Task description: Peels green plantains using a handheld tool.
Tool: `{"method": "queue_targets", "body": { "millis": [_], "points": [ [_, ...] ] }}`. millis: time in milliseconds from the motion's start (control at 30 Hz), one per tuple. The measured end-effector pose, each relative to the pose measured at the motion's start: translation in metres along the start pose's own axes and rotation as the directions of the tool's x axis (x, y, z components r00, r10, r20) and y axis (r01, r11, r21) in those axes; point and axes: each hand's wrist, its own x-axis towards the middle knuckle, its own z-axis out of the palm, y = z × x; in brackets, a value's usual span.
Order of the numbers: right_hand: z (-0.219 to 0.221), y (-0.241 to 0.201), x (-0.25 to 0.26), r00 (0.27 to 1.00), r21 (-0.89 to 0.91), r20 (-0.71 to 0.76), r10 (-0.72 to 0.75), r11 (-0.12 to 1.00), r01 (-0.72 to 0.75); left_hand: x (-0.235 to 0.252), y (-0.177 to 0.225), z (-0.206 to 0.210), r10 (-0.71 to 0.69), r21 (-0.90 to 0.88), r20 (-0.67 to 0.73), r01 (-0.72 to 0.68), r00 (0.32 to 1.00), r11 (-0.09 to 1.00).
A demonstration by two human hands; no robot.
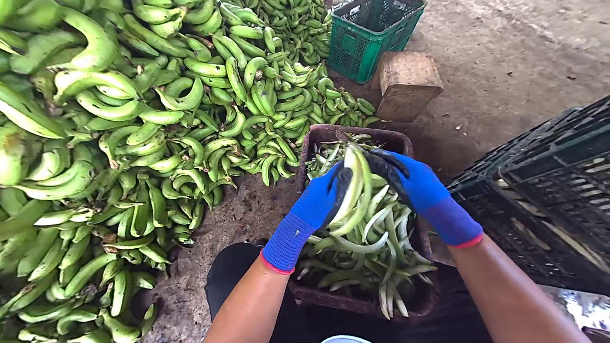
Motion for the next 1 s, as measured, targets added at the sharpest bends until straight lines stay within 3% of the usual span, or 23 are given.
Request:
{"method": "queue_targets", "body": {
  "millis": [67,133,200,267,300,367,433,500,567,633,700,767,833,867,933,1000],
  "points": [
    [0.001,0.002,0.007,0.994,0.018,0.056,0.097,0.995,-0.098,-0.001,0.005,0.005,-0.05,0.088,0.1,0.041,0.994,0.995],
    [0.005,0.006,0.007,0.993,0.034,0.071,0.097,0.994,-0.1,0.006,-0.008,0.011,-0.133,0.008,0.04,0.133,0.99,0.991],
    [0.01,0.005,0.0,0.997,0.024,0.071,0.016,1.0,-0.017,0.011,-0.021,0.007,-0.226,-0.177,-0.081,0.209,0.971,0.962],
    [0.017,0.002,-0.011,0.987,-0.039,0.059,-0.152,0.987,0.155,0.007,-0.035,-0.002,-0.249,-0.386,-0.146,0.176,0.957,0.905],
    [0.021,0.004,-0.016,0.96,-0.1,0.03,-0.279,0.955,0.281,0.004,-0.041,-0.007,-0.244,-0.509,-0.127,0.148,0.961,0.848],
    [0.027,0.008,-0.022,0.856,-0.217,-0.042,-0.515,0.841,0.495,0.003,-0.039,-0.013,-0.287,-0.759,-0.056,0.145,0.956,0.634],
    [0.025,0.009,-0.025,0.759,-0.3,-0.11,-0.642,0.749,0.59,0.004,-0.029,-0.02,-0.307,-0.906,0.02,0.147,0.951,0.397],
    [0.019,0.008,-0.029,0.709,-0.378,-0.148,-0.69,0.701,0.604,0.003,-0.027,-0.025,-0.289,-0.957,0.028,0.109,0.957,0.269],
    [0.015,0.006,-0.031,0.704,-0.425,-0.162,-0.692,0.693,0.583,0.005,-0.024,-0.023,-0.308,-0.955,-0.002,0.089,0.951,0.282],
    [0.016,0.001,-0.032,0.765,-0.401,-0.156,-0.624,0.748,0.529,0.003,-0.026,-0.013,-0.295,-0.881,-0.074,0.076,0.953,0.467],
    [0.017,-0.009,-0.033,0.899,-0.288,-0.123,-0.42,0.882,0.373,-0.002,-0.034,-0.002,-0.167,-0.663,-0.17,0.013,0.971,0.748],
    [0.01,-0.019,-0.026,0.997,-0.14,0.003,-0.073,0.988,0.073,-0.006,-0.024,0.004,-0.091,-0.453,-0.16,0.009,0.983,0.891],
    [0.004,-0.016,-0.011,0.957,-0.027,0.172,0.233,0.972,-0.231,-0.007,-0.013,0.004,-0.082,-0.415,-0.085,0.039,0.993,0.909],
    [0.004,-0.009,-0.004,0.921,-0.005,0.231,0.313,0.947,-0.321,-0.005,-0.013,0.003,-0.086,-0.465,-0.069,0.045,0.994,0.884],
    [0.004,0.0,-0.002,0.921,0.058,0.244,0.304,0.943,-0.326,0.001,-0.022,-0.003,-0.106,-0.63,-0.081,0.031,0.991,0.776],
    [0.003,0.004,-0.013,0.98,0.115,0.171,0.103,0.986,-0.124,0.001,-0.03,-0.015,-0.164,-0.752,-0.115,0.022,0.98,0.658]
  ]
}}
